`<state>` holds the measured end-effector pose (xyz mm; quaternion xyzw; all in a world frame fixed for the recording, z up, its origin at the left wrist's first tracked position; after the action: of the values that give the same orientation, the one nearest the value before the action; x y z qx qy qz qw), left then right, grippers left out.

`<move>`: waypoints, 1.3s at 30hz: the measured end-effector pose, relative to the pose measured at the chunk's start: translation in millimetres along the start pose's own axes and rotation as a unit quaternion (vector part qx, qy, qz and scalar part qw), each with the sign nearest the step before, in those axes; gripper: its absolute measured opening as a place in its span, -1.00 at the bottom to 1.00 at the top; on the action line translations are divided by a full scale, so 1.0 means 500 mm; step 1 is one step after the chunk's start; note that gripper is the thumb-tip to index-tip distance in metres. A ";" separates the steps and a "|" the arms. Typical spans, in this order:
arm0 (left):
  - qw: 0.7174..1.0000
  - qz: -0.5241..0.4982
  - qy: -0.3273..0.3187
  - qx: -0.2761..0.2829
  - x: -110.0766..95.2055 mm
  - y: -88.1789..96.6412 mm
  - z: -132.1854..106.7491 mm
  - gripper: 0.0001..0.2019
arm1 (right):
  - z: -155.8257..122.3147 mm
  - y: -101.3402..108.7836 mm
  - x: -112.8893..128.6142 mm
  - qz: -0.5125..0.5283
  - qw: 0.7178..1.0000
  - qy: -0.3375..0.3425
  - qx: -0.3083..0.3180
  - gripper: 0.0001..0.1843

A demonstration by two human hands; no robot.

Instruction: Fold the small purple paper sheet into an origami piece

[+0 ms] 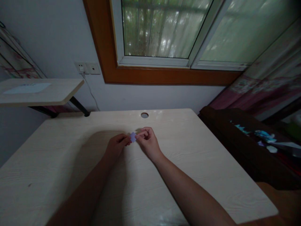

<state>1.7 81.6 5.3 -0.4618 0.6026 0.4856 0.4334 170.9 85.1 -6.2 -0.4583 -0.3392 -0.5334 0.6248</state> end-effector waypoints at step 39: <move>0.998 0.056 -0.038 -0.018 -0.007 0.001 -0.001 -0.74 | 0.003 0.000 -0.005 -0.010 1.000 -0.014 0.014 -0.60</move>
<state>1.9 81.5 8.7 -0.4161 0.6016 0.5375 0.4196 170.2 87.3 -7.9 -0.4533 -0.3597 -0.5281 0.6215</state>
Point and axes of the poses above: each hand's wrist, its own z-axis towards the middle knuckle, its own y-axis out of the back of the hand, x = y × z, the point moved 5 cm from there along z, towards the middle knuckle, and after that the axes turned 10 degrees about y, right-handed, at the moved point
